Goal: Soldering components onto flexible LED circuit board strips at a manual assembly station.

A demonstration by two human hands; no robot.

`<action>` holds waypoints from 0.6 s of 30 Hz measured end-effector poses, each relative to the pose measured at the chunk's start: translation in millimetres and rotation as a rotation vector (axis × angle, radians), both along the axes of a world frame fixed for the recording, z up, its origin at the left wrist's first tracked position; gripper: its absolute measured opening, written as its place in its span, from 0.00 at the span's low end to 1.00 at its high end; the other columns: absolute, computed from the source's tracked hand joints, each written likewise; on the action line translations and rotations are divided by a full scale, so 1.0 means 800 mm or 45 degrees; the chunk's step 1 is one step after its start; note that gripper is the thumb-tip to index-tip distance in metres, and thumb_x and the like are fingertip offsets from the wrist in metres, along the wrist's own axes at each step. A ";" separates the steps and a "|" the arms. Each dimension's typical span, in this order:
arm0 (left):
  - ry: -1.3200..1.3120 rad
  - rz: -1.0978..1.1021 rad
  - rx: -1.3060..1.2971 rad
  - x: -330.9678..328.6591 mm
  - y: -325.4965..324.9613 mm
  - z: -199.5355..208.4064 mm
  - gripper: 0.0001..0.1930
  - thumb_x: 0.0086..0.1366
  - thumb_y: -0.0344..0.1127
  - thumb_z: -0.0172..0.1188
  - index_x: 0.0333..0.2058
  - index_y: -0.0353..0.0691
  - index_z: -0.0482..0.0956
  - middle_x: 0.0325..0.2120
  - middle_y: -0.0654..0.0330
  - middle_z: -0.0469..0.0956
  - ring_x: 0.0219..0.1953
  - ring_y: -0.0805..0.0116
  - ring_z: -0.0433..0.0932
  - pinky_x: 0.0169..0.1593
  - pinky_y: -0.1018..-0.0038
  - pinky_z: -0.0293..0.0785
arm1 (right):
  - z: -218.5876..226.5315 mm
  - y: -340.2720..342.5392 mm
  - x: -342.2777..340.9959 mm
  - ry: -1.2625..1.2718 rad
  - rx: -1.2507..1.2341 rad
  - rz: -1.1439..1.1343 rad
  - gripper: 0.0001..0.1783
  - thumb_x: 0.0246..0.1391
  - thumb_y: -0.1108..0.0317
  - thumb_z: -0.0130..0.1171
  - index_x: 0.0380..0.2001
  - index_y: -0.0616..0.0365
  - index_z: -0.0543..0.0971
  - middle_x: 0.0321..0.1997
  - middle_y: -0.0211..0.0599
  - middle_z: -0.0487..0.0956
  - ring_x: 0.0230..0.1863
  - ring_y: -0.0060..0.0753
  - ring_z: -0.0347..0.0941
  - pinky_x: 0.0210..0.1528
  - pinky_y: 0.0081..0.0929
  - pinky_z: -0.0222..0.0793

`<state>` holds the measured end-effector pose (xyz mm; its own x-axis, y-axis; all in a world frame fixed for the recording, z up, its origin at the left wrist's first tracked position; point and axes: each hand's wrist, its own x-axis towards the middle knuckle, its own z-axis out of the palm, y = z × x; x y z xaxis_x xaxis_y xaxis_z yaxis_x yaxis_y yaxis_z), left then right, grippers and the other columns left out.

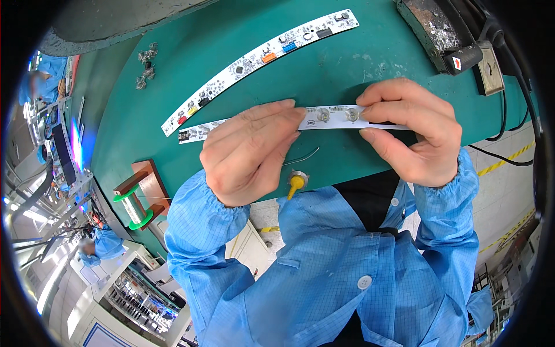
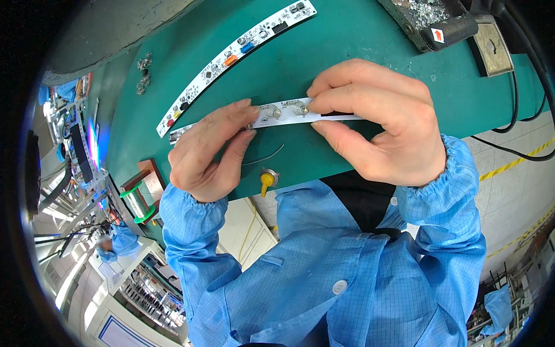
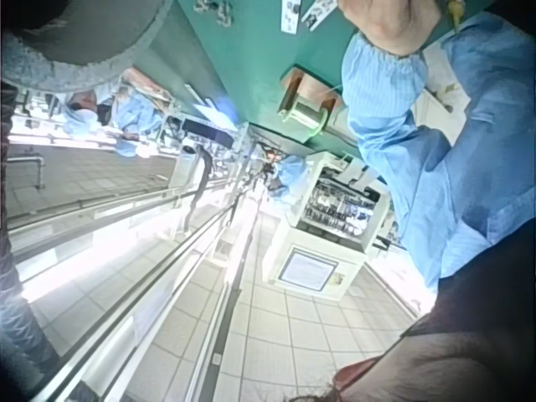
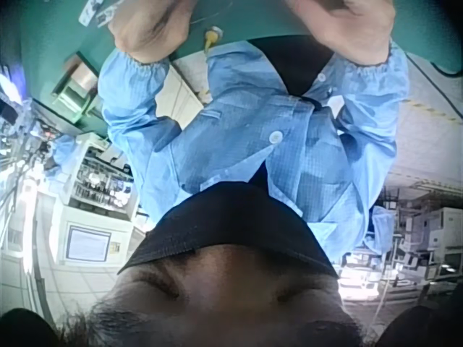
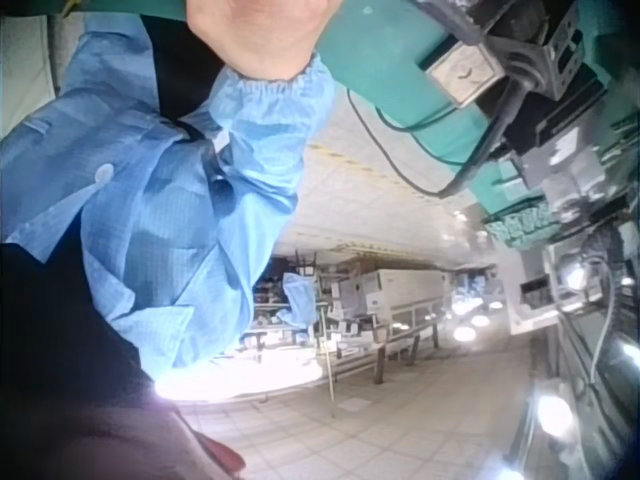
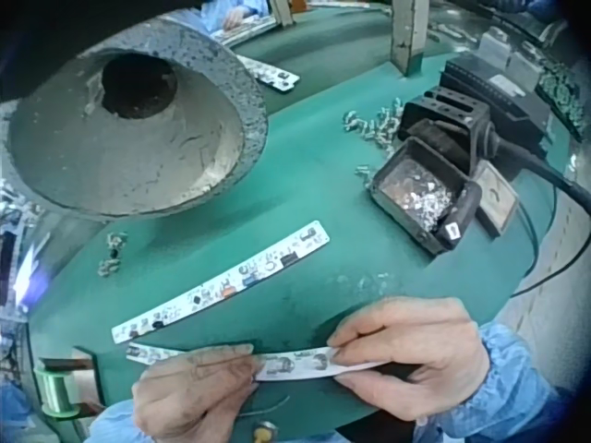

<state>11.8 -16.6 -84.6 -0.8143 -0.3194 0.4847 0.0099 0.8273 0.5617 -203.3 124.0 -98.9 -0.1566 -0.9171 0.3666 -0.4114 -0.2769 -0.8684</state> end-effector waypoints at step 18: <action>-0.197 0.127 0.384 0.007 -0.008 0.045 0.12 0.51 0.10 0.61 0.33 0.31 0.85 0.35 0.52 0.82 0.33 0.67 0.82 0.37 0.75 0.79 | 0.000 0.001 -0.005 -0.075 0.014 0.075 0.11 0.39 0.82 0.66 0.32 0.68 0.82 0.39 0.50 0.81 0.38 0.40 0.80 0.40 0.29 0.75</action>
<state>17.6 -23.0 -48.6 -0.8283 -0.5109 0.2299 -0.1665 0.6163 0.7697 -207.5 125.1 -98.6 -0.1232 -0.9293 0.3482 -0.3431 -0.2893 -0.8936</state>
